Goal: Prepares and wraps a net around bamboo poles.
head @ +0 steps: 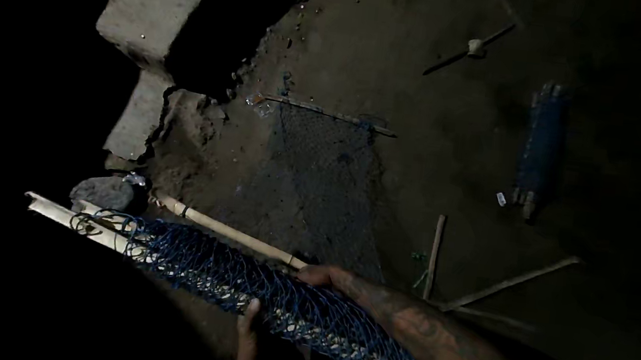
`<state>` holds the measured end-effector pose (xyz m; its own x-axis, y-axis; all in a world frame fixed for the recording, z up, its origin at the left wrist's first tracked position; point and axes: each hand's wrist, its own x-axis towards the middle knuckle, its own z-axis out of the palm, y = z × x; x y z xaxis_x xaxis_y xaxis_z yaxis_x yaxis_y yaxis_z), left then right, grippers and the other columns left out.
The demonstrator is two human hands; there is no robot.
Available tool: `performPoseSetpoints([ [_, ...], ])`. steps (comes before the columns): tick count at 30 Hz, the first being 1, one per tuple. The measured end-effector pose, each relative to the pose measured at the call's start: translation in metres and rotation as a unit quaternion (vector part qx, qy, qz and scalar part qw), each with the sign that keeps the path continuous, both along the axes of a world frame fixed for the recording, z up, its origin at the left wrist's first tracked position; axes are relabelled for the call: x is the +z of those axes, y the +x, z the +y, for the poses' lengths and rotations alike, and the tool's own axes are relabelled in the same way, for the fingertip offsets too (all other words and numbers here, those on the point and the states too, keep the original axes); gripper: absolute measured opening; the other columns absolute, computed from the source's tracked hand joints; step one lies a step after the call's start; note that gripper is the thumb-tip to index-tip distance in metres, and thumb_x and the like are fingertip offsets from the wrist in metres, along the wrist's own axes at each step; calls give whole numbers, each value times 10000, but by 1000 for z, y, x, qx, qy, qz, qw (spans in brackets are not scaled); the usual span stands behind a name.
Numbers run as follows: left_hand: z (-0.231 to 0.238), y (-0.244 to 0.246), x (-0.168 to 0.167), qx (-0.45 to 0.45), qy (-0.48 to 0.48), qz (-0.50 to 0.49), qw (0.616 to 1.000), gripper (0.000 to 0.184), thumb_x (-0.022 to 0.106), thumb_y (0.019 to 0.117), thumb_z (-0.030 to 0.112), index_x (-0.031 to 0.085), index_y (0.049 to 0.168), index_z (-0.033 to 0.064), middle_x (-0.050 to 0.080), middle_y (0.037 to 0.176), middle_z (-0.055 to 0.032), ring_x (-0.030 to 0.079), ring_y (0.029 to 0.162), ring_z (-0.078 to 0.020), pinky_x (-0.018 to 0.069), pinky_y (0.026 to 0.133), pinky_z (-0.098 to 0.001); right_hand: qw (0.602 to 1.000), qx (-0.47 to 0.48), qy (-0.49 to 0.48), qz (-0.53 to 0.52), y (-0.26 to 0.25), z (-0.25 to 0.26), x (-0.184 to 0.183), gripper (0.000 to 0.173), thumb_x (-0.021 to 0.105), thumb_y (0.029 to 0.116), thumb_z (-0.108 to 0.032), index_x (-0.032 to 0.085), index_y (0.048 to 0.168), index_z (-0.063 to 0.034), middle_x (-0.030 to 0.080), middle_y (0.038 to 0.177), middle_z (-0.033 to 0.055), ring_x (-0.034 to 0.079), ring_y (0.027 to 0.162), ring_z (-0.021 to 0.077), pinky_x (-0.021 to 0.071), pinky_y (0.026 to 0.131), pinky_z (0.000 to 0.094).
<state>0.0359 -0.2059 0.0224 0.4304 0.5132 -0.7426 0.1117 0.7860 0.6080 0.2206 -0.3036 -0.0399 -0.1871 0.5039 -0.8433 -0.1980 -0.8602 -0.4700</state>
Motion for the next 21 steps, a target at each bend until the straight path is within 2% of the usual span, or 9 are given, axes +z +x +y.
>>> performPoseSetpoints([
  [2,-3,1,-9,-1,0,27,1000,548,764,803,379,547,1174,39,718,858,-43,725,780,-132,636,721,-356,998,5,39,-49,7,-10,-6,714,294,1083,-584,593,1271,36,611,1141,226,592,997,301,473,882,508],
  [3,-5,5,-11,-11,13,56,998,417,655,906,311,536,1181,22,708,868,-43,715,784,-123,628,724,-344,996,-14,80,-49,10,-16,1,623,312,1104,-514,584,1311,8,608,1143,190,577,970,250,473,859,445],
  [5,-8,14,-14,-30,28,138,990,354,599,1026,259,556,1239,-20,694,937,-94,695,822,-153,609,757,-364,985,-9,155,-74,6,-23,20,567,473,1087,-399,470,1501,-12,564,1413,229,558,1289,302,419,1108,482],
  [6,-10,19,-17,-34,30,184,982,377,634,1022,288,597,1223,-29,702,938,-121,694,813,-180,604,746,-386,984,19,150,-97,-2,-24,27,742,591,1023,-465,358,1578,-32,482,1517,248,477,1409,354,349,1186,538],
  [8,-15,27,-21,-46,27,242,969,444,691,987,358,641,1174,-42,709,929,-160,694,804,-226,595,743,-423,979,58,105,-162,-19,-23,25,1069,804,821,-565,285,1605,-57,494,1488,270,494,1377,408,378,1150,601],
  [10,-20,27,-21,-78,29,251,964,486,678,992,385,619,1197,-52,702,937,-169,692,806,-227,593,735,-414,979,56,94,-172,-16,-22,15,1062,879,763,-491,347,1577,-65,541,1434,268,536,1327,414,410,1114,614],
  [12,-18,16,-8,-119,14,242,963,514,615,1035,359,520,1329,-51,684,1037,-188,686,888,-230,588,806,-415,985,-7,130,-112,-6,-30,-4,876,875,801,-329,456,1499,-4,574,1376,285,570,1278,398,427,1098,598],
  [15,-11,-4,-8,-109,6,186,976,272,504,1084,281,530,1089,10,637,744,-50,659,639,-129,597,643,-306,981,-104,163,-15,4,-40,-28,613,812,791,-262,588,1276,37,675,1149,146,663,1032,177,544,949,400],
  [21,24,-32,-59,-107,101,127,981,240,460,1055,258,521,1038,26,577,781,11,593,643,-41,556,633,-225,966,-210,100,112,-12,-14,-46,418,747,793,-220,604,1152,-62,724,921,-24,704,820,57,599,777,277],
])
